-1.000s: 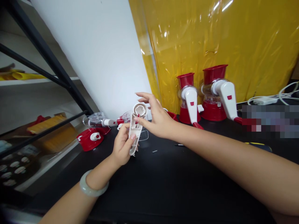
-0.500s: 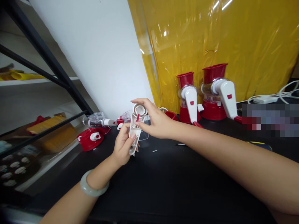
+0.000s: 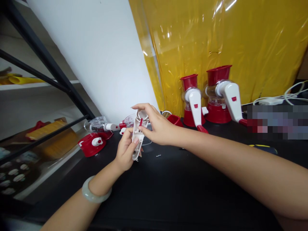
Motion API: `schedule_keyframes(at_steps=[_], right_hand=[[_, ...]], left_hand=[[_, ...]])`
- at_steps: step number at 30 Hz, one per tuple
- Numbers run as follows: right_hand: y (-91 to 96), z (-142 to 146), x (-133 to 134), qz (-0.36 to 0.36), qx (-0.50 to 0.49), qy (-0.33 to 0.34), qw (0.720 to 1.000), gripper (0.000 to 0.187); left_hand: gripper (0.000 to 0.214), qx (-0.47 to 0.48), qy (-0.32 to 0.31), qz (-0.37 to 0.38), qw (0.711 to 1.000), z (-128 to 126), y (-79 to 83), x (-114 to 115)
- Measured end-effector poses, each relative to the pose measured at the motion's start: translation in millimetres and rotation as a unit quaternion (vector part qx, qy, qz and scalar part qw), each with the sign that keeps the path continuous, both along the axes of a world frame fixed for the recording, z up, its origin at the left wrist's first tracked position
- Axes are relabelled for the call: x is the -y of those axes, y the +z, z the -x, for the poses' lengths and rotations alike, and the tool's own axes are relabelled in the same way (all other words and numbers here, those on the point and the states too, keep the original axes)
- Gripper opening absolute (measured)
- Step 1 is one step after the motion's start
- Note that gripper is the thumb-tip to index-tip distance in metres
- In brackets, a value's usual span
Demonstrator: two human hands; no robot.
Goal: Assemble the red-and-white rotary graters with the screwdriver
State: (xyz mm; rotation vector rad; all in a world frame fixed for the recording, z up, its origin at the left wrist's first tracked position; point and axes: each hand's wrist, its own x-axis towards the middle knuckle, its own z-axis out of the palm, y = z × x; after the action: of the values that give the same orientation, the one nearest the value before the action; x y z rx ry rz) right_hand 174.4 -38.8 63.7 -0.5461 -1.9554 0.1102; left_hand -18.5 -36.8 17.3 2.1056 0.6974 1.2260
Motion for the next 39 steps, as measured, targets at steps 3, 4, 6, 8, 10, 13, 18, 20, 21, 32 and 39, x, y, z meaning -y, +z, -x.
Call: schedule_keyframes(at_steps=[3,4,6,8,10,13,18,20,21,32,39], right_hand=[[0.3,-1,0,0.007,-0.009,0.003,1.000,0.054],[0.6,-1,0,0.009,-0.012,0.003,1.000,0.055],[1.1,-1,0,0.016,-0.015,0.004,1.000,0.057],[1.6,-2,0,0.026,-0.014,0.004,1.000,0.059],[1.6,-2,0,0.035,-0.013,0.002,0.999,0.060],[1.1,-2,0,0.039,-0.013,0.008,0.999,0.059],[0.2,-2,-2,0.045,-0.015,0.025,0.999,0.057],[0.1,-1,-2,0.048,-0.015,0.025,0.998,0.058],[0.1,-1,-2,0.049,-0.013,0.025,0.998,0.058],[0.3,1,0,0.092,-0.019,0.063,0.994,0.059],[-10.0,2,-10,0.110,-0.042,-0.017,0.993,0.023]], left_hand=[[0.026,0.005,-0.006,0.014,1.000,0,0.6,0],[0.027,0.007,-0.008,0.021,1.000,-1,0.8,0],[0.028,0.010,-0.013,0.035,0.999,-1,1.3,1],[0.028,0.014,-0.019,0.042,0.999,-2,1.7,1],[0.028,0.017,-0.027,0.042,0.999,-2,2.0,0],[0.032,0.022,-0.042,0.056,0.997,-3,2.4,1],[0.041,0.037,-0.069,0.122,0.989,-5,4.4,5],[0.042,0.045,-0.075,0.143,0.986,-6,5.9,6],[0.042,0.048,-0.077,0.154,0.984,-6,6.7,6],[0.039,0.090,-0.061,0.196,0.975,-13,13.7,9],[0.030,0.218,0.019,0.057,0.974,-11,21.9,7]])
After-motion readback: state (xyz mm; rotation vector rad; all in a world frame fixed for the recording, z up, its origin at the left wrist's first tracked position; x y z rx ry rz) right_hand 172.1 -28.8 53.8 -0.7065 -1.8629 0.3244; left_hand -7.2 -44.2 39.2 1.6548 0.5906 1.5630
